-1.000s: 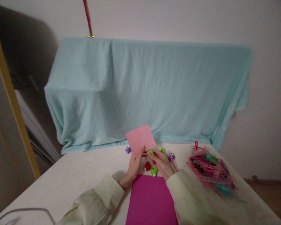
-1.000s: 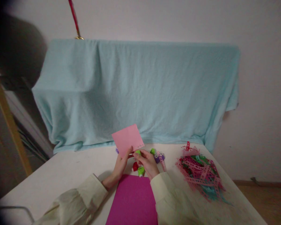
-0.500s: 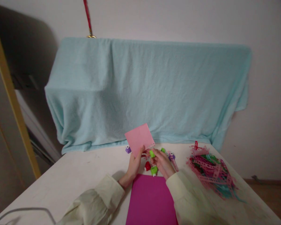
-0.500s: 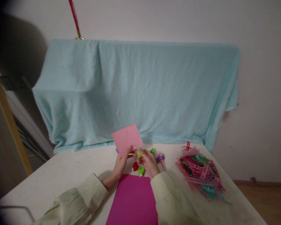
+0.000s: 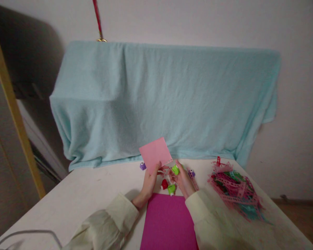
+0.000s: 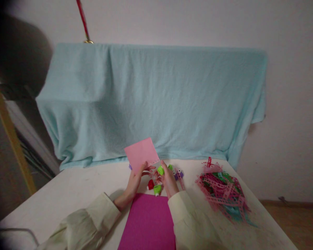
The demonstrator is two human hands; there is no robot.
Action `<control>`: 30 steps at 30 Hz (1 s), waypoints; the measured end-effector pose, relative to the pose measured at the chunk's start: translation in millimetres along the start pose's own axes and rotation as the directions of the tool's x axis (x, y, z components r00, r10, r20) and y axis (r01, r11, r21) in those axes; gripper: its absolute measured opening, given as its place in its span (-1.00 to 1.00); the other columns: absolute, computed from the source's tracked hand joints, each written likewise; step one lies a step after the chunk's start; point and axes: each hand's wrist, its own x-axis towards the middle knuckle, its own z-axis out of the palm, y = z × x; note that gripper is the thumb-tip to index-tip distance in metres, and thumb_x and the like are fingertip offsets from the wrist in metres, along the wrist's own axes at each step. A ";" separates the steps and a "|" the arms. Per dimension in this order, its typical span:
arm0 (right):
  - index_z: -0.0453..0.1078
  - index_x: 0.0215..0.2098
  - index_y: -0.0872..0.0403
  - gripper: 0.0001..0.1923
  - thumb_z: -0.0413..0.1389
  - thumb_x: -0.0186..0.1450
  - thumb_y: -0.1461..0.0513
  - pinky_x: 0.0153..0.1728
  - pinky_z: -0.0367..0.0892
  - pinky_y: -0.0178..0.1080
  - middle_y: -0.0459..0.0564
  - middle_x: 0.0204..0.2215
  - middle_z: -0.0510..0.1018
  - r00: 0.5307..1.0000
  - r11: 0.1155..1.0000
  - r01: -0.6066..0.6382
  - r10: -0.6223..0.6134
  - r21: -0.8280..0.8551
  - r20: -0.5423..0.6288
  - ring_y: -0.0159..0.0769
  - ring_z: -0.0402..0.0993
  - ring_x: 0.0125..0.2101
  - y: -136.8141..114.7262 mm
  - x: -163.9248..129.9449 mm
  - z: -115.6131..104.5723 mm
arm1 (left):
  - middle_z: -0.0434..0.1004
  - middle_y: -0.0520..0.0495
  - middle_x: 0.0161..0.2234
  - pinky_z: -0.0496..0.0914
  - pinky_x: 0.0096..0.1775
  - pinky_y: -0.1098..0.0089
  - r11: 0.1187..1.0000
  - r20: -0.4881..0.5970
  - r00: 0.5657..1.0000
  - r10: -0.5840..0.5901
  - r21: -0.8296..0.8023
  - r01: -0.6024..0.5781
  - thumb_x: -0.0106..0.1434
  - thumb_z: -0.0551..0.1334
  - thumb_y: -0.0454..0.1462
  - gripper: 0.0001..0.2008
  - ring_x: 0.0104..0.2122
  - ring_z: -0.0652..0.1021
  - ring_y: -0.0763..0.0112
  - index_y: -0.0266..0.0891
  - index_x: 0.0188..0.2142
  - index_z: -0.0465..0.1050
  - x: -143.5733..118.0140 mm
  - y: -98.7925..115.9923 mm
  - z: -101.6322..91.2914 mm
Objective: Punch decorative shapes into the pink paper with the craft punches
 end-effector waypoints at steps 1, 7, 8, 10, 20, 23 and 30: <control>0.37 -0.52 0.14 -0.52 0.10 0.18 -0.13 -0.62 0.17 -0.36 -0.02 -0.59 0.44 0.999 0.999 0.033 -0.033 -0.014 -0.022 -0.39 0.30 -0.62 -0.1 -0.6 -0.2 | 0.59 -0.29 -0.25 0.43 -0.28 0.33 1.000 0.001 1.000 -0.004 0.000 0.004 0.25 0.14 0.02 -0.53 -0.31 0.56 0.23 -0.40 -0.21 0.49 -0.4 0.8 0.2; 0.42 -0.39 0.11 -0.60 0.08 0.24 -0.07 -0.48 0.24 -0.34 -0.04 -0.48 0.43 0.974 0.954 0.215 -0.225 -0.208 -0.027 -0.33 0.34 -0.48 -5.7 -11.8 0.3 | 0.53 -0.14 -0.44 0.39 -0.34 0.39 0.999 -0.034 0.999 0.042 0.027 -0.041 0.25 0.13 0.01 -0.57 -0.44 0.50 0.34 -0.36 -0.37 0.48 -0.8 2.3 -0.6; 0.44 -0.33 0.11 -0.61 0.08 0.26 -0.06 -0.47 0.24 -0.34 -0.05 -0.48 0.42 0.971 0.947 0.233 -0.240 -0.222 -0.003 -0.34 0.32 -0.48 -7.0 -13.4 0.6 | 0.48 -0.08 -0.52 0.36 -0.37 0.41 0.998 -0.046 0.997 0.054 0.045 -0.052 0.26 0.12 0.01 -0.57 -0.49 0.47 0.38 -0.34 -0.45 0.45 -0.3 1.5 -1.2; 0.45 -0.24 0.10 -0.61 0.06 0.28 -0.04 -0.47 0.23 -0.34 -0.08 -0.49 0.40 0.967 0.936 0.254 -0.252 -0.243 0.040 -0.38 0.29 -0.50 -9.1 -15.2 1.1 | 0.35 0.01 -0.63 0.31 -0.41 0.44 0.994 -0.076 0.995 0.065 0.093 -0.058 0.26 0.11 0.01 -0.54 -0.57 0.40 0.44 -0.30 -0.58 0.36 0.9 -0.5 -2.4; 0.37 -0.19 0.05 -0.64 0.22 0.16 0.02 -0.49 0.21 -0.33 -0.07 -0.47 0.48 0.883 0.711 0.376 -0.469 -0.594 -0.002 -0.32 0.35 -0.50 3.5 -7.7 -3.4 | 0.29 0.07 -0.63 0.26 -0.46 0.46 0.992 -0.082 0.994 0.067 0.114 -0.057 0.24 0.10 0.07 -0.51 -0.59 0.36 0.47 -0.26 -0.60 0.30 4.7 -7.0 -5.2; 0.38 -0.26 0.04 -0.72 0.22 0.16 0.05 -0.48 0.20 -0.31 -0.06 -0.47 0.48 0.840 0.557 0.379 -0.542 -0.739 0.022 -0.31 0.34 -0.52 3.9 -10.2 -4.2 | 0.29 0.07 -0.64 0.27 -0.47 0.46 0.993 -0.077 0.995 0.061 0.103 -0.053 0.23 0.10 0.10 -0.49 -0.59 0.37 0.47 -0.26 -0.61 0.28 5.4 -7.6 -5.5; 0.40 -0.35 0.03 -0.96 0.13 0.22 0.24 -0.40 0.20 -0.28 -0.04 -0.42 0.46 0.798 0.233 0.424 -0.553 -0.875 0.239 -0.27 0.35 -0.44 0.8 -15.1 -1.2 | 0.31 0.07 -0.62 0.29 -0.49 0.46 0.999 -0.059 0.998 0.032 0.037 -0.029 0.21 0.12 0.11 -0.50 -0.60 0.37 0.48 -0.27 -0.58 0.32 5.4 -7.6 -4.4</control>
